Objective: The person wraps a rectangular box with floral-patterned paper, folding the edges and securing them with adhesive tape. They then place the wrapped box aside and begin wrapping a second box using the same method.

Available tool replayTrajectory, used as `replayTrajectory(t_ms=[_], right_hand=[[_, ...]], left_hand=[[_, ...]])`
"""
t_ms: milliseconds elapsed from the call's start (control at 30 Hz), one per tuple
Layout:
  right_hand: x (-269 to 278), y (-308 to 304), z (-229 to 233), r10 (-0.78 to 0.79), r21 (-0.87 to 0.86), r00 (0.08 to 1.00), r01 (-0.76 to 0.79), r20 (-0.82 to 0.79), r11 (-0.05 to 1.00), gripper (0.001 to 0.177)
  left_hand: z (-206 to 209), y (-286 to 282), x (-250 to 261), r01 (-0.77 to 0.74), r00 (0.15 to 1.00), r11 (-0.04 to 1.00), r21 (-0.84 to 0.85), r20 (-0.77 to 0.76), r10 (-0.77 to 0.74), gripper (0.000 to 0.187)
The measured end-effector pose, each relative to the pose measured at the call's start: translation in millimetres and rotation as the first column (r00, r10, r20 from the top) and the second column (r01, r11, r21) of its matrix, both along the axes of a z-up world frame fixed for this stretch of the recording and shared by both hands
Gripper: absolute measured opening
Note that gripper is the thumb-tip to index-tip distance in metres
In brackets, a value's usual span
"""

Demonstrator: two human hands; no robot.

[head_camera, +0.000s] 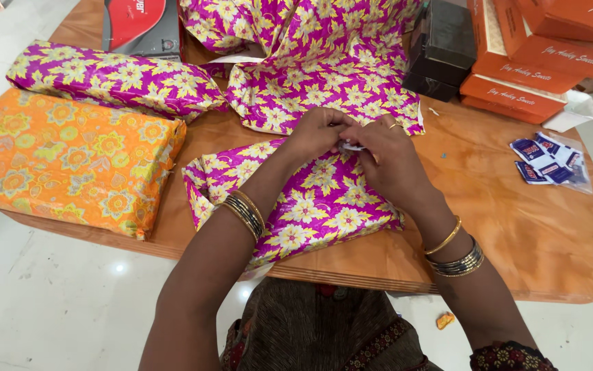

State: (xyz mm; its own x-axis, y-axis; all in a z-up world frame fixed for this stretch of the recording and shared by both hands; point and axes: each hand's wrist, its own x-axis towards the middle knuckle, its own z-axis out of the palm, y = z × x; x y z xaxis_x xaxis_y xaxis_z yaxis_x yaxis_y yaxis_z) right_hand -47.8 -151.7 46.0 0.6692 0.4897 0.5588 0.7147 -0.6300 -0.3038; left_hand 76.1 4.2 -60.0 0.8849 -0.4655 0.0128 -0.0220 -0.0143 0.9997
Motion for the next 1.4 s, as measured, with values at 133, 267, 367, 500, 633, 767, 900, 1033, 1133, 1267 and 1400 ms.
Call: replayTrajectory(t_ms=[133, 267, 367, 500, 633, 767, 900, 1033, 1133, 1267, 1400], right_hand=[[-1.2, 3.2, -1.1, -0.043, -0.108, 0.996, 0.051, 0.077, 0.993, 0.047], [-0.4, 7.7, -4.1, -0.06, -0.156, 0.993, 0.075, 0.097, 0.985, 0.039], [-1.9, 7.6, -4.2, -0.058, -0.239, 0.99, 0.088, 0.13, 0.967, 0.035], [-6.8, 3.7, -0.7, -0.06, -0.224, 0.998, 0.064, 0.024, 0.972, 0.035], [-8.3, 4.9, 2.8, -0.059, -0.224, 0.998, 0.053, -0.019, 0.973, 0.034], [-14.0, 1.9, 10.0, -0.054, -0.234, 0.992, 0.026, -0.113, 0.972, 0.034], [-22.0, -1.4, 19.5, -0.1, -0.283, 0.977, 0.044, -0.186, 0.958, 0.028], [-29.7, -4.2, 26.8, -0.126, -0.292, 0.96, 0.049, -0.251, 0.955, 0.029], [-30.7, -4.7, 28.6, -0.113, -0.264, 0.96, 0.042, -0.257, 0.964, 0.029], [-30.5, -6.2, 28.1, -0.072, -0.244, 0.961, 0.004, -0.268, 0.97, 0.03], [-31.0, -9.3, 32.1, -0.036, -0.241, 0.938, -0.051, -0.344, 0.969, 0.028]], left_hand=[[4.1, 1.3, -2.9, 0.007, 1.0, 0.999, -0.031, -0.024, -0.008, 0.017], [5.3, 2.6, -3.9, 0.04, 0.998, 0.996, -0.073, -0.046, -0.044, 0.018], [6.3, 2.1, -3.7, 0.057, 0.995, 0.991, -0.123, -0.072, -0.066, 0.02], [7.2, 2.2, -5.1, 0.024, 0.998, 0.998, -0.054, -0.055, -0.027, 0.021], [5.8, 1.4, -5.1, 0.029, 1.0, 0.998, -0.061, -0.01, -0.03, 0.021], [2.4, 0.8, -3.6, 0.036, 0.999, 0.997, -0.066, 0.008, -0.036, 0.023], [3.1, 0.2, -3.2, 0.034, 0.999, 0.995, -0.096, 0.021, -0.032, 0.022], [6.3, 1.1, -7.1, 0.006, 1.0, 0.999, -0.051, 0.021, -0.005, 0.022], [10.0, 1.5, -9.7, 0.003, 0.999, 1.0, -0.018, 0.049, -0.002, 0.023], [11.0, 2.5, -10.9, -0.008, 0.999, 1.0, -0.005, 0.054, 0.009, 0.022], [8.7, 3.0, -10.0, 0.005, 0.997, 1.0, -0.019, 0.077, -0.004, 0.023]])
